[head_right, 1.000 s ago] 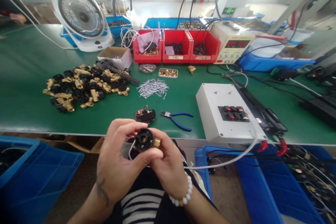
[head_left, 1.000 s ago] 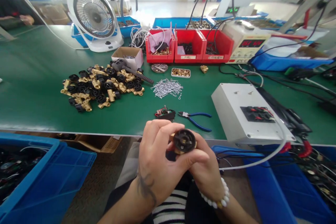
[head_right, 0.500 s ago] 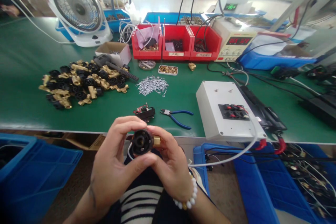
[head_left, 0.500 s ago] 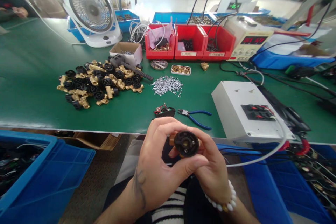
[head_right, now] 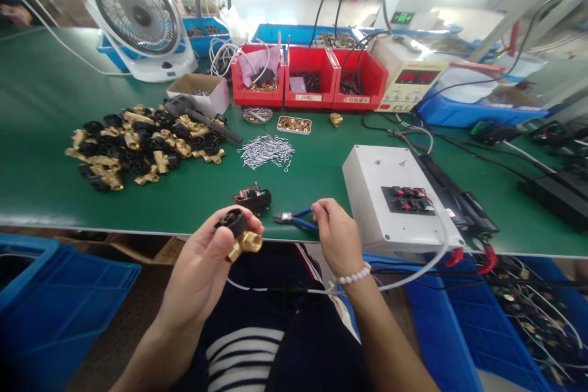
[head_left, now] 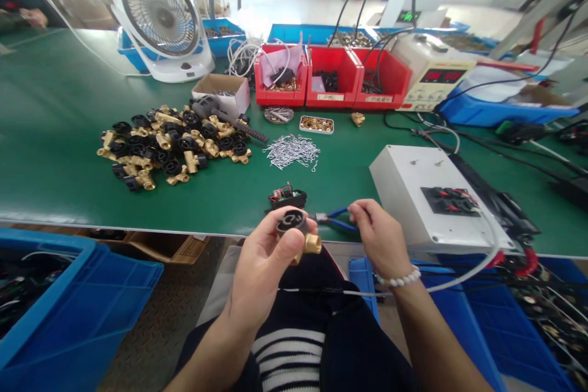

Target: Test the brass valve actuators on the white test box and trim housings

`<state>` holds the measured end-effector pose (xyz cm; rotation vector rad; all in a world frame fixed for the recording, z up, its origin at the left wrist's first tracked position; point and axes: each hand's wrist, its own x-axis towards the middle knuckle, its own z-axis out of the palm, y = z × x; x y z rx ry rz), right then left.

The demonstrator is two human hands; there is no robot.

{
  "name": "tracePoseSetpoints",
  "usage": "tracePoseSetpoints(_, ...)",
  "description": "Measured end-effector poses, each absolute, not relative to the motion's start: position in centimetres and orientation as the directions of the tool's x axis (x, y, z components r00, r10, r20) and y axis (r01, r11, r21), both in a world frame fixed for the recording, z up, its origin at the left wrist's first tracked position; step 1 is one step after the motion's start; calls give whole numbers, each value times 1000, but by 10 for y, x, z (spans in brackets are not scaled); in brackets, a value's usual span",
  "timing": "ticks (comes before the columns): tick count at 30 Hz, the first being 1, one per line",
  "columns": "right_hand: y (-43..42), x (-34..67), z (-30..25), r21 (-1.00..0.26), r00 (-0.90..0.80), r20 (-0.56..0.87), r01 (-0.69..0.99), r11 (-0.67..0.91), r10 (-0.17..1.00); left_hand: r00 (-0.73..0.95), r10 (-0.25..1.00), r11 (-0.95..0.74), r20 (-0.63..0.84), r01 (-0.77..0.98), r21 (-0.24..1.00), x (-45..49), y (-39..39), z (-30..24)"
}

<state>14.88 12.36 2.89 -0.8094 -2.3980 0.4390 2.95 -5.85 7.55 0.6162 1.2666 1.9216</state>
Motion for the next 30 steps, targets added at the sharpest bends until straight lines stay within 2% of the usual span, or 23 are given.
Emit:
tracePoseSetpoints(3,113,144,30,-396,-651,509,404,824,564,-526,849,-208,44,-257,944,33,-45,64)
tracePoseSetpoints(5,103,137,21,-321,-667,554,381,867,498,-544,838,-196,42,-229,953,37,-32,51)
tracePoseSetpoints(8,84,139,3,-331,-662,552,384,862,507,-580,814,-174,4,-237,956,38,-24,31)
tracePoseSetpoints(11,58,161,-15,-372,-738,467,337,865,488,-573,820,-156,-1,-225,962,32,-32,18)
tracePoseSetpoints(18,35,184,-40,-364,-918,121,314,877,378,-535,843,-226,52,-266,937,24,-48,23)
tracePoseSetpoints(21,48,178,-35,-395,-936,54,299,868,347,-475,876,-227,84,-251,941,23,-52,31)
tracePoseSetpoints(24,57,181,-14,-454,-919,57,324,830,390,-452,883,-239,126,-201,950,18,-61,36)
tracePoseSetpoints(26,58,186,6,-623,-870,61,350,700,490,-420,901,-214,113,-201,956,14,-66,37)
tracePoseSetpoints(27,57,188,16,-757,-828,43,338,559,559,-376,922,-188,91,-230,955,14,-67,38)
tracePoseSetpoints(29,53,190,34,-962,-739,-59,221,159,671,-222,975,-109,34,-334,936,18,-66,37)
tracePoseSetpoints(30,52,189,41,-990,-712,-125,138,-37,691,-113,994,-52,8,-392,919,21,-66,37)
